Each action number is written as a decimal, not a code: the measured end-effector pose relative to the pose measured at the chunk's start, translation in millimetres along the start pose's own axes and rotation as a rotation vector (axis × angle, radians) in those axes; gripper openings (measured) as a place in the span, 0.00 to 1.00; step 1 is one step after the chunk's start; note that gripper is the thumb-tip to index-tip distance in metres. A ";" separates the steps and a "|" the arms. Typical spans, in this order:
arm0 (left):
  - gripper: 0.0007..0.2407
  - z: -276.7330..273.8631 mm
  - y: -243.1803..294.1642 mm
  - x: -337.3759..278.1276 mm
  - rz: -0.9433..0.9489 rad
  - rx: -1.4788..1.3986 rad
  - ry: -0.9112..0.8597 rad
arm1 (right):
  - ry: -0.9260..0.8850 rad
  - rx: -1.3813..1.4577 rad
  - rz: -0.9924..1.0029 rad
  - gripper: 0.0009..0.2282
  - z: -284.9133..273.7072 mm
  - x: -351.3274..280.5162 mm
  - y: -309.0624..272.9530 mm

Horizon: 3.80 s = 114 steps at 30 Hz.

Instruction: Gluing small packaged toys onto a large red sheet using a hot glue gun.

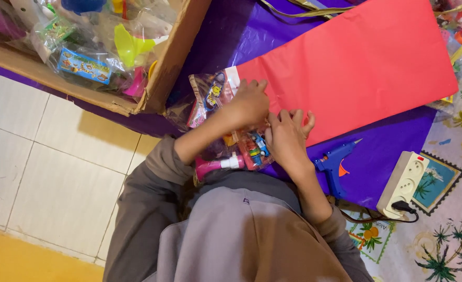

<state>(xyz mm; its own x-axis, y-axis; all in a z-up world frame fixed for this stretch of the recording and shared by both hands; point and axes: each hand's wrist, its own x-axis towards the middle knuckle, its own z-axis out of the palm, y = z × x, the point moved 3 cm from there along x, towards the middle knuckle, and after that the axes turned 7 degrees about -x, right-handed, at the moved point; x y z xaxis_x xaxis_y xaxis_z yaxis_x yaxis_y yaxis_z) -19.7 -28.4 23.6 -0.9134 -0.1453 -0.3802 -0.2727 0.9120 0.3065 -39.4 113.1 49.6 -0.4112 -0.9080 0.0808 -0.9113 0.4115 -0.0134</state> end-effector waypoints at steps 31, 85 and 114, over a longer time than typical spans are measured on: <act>0.14 -42.7 -42.9 -57.3 0.076 -0.187 0.563 | 0.067 0.037 -0.005 0.18 7.2 24.4 4.1; 0.09 -126.1 -134.0 -257.0 0.085 -0.218 1.584 | -0.073 0.378 -0.867 0.09 -169.5 234.2 -164.4; 0.16 -134.4 -143.8 -250.4 0.271 -0.154 1.776 | -0.357 0.268 -1.019 0.12 -187.5 260.2 -204.5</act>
<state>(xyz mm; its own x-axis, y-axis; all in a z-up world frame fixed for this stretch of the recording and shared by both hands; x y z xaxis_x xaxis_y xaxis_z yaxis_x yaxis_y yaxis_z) 207.7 -174.8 192.0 -0.1035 -0.3022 0.9476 -0.0047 0.9529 0.3034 43.9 -192.5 260.3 0.5889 -0.8001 -0.1141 -0.7838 -0.5309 -0.3223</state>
